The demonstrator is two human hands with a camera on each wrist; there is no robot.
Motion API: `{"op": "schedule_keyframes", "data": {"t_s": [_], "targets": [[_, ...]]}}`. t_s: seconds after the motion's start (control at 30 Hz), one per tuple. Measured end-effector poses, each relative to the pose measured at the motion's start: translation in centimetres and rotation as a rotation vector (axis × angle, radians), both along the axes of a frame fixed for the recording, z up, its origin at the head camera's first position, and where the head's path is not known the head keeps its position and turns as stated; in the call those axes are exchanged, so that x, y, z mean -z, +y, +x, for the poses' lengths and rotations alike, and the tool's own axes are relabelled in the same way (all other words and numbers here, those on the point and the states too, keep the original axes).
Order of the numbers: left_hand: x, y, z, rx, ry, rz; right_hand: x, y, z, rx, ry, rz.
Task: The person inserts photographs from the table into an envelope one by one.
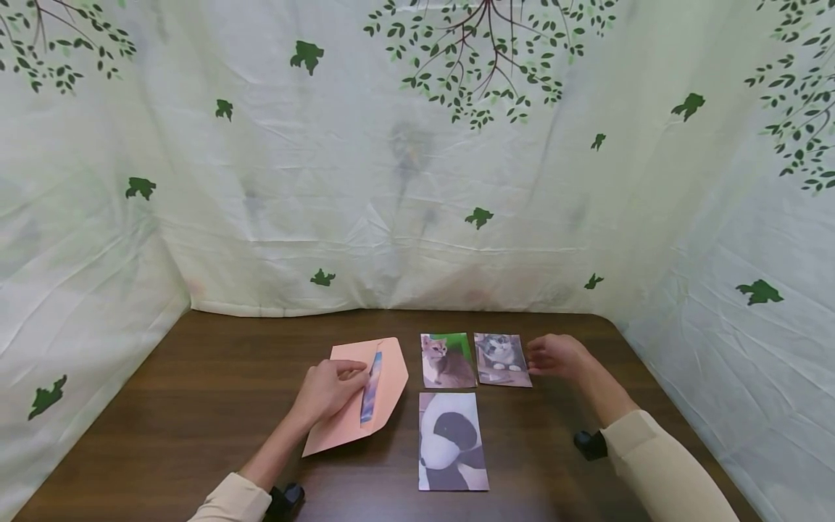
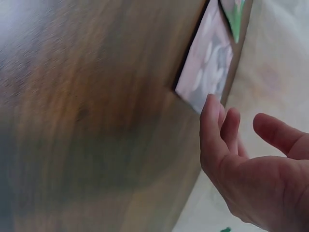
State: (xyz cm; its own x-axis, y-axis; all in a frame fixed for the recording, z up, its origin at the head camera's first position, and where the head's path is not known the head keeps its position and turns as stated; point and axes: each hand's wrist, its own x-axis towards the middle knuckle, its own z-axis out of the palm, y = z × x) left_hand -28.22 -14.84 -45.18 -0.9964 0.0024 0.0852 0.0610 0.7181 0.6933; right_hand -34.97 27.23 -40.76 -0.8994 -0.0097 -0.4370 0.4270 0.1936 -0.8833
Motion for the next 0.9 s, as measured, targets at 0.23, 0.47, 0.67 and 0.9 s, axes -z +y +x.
{"op": "schedule_keyframes", "data": {"t_s": [0.23,0.47,0.67,0.9], "targets": [[0.1,0.1,0.0,0.008,0.020,-0.015,0.8,1.2,0.6,0.007,-0.038,-0.030],[0.0,0.1,0.1,0.004,0.005,-0.005,1.4,1.6,0.6,0.024,-0.081,-0.025],[0.0,0.0,0.0,0.016,0.038,-0.011,1.7,1.4,0.5,0.034,-0.112,-0.019],[0.1,-0.1,-0.1,0.012,0.028,-0.018,1.8,1.1,0.5,0.021,-0.134,-0.037]]}}
